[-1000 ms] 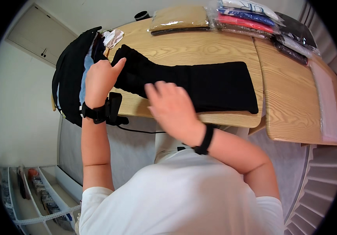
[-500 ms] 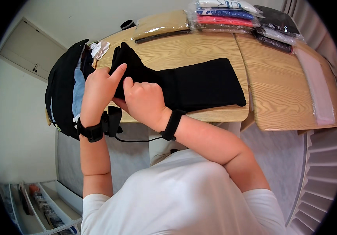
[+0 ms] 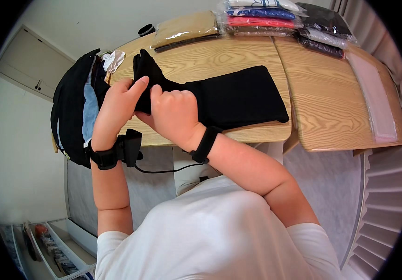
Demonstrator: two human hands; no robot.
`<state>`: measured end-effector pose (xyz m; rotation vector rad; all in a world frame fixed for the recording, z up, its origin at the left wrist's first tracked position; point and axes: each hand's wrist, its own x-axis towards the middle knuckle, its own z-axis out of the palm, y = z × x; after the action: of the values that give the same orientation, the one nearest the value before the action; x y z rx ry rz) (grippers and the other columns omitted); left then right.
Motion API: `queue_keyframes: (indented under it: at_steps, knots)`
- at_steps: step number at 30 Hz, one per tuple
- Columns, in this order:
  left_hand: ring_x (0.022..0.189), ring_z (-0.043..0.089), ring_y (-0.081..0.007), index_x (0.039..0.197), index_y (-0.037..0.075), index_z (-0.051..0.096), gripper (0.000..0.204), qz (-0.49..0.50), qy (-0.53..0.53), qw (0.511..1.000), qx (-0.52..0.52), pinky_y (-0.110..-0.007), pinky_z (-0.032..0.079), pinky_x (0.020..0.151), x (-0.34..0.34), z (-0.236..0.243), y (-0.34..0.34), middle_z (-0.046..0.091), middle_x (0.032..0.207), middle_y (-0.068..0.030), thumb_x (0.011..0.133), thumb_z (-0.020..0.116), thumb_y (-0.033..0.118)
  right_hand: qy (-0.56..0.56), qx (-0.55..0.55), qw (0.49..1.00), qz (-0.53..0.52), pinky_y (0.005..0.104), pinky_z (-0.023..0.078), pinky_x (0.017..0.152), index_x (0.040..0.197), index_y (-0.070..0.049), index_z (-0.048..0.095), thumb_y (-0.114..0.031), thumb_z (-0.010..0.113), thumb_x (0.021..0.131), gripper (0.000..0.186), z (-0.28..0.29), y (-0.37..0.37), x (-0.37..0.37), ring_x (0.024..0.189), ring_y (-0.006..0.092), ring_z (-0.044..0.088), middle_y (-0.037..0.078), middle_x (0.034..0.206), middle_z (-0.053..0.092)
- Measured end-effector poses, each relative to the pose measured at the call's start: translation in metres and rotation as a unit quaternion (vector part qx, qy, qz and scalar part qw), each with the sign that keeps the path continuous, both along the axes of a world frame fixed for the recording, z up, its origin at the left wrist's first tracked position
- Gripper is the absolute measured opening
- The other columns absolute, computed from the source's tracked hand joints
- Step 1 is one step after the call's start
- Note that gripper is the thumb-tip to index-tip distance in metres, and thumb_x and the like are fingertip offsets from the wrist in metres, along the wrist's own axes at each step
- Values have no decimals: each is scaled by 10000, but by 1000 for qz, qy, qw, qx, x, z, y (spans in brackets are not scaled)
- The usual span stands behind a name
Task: Folding garments and placing them into clear plastic shipping bags.
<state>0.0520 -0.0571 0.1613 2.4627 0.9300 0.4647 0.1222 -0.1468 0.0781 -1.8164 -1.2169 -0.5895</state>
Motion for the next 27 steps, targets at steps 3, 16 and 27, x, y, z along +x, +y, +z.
queue_keyframes:
  at_steps: [3,16,27]
  knots:
    - [588,558,-311,717,-93,560,484,-14,-14,997,-75,-389,441,575,0,-3,2,570,625,-203,852,560,372,6,1,1000,4,320,430,425,697,-55,508,-367,765,637,409,0,-3,3,425,239,547,76,480,522]
    - [775,546,-318,813,5,551,123,-358,-279,878,155,-389,454,681,-7,-121,-91,545,818,-138,720,622,42,551,12,822,146,276,474,491,772,49,614,-294,583,763,344,23,-33,76,509,150,587,77,611,613]
    - [1266,359,-376,1300,-45,402,668,-279,2,929,243,-431,296,1056,34,-171,-131,380,1344,-267,771,643,284,640,70,753,138,203,374,473,851,-6,593,-316,597,814,312,32,-98,102,514,138,590,101,680,642]
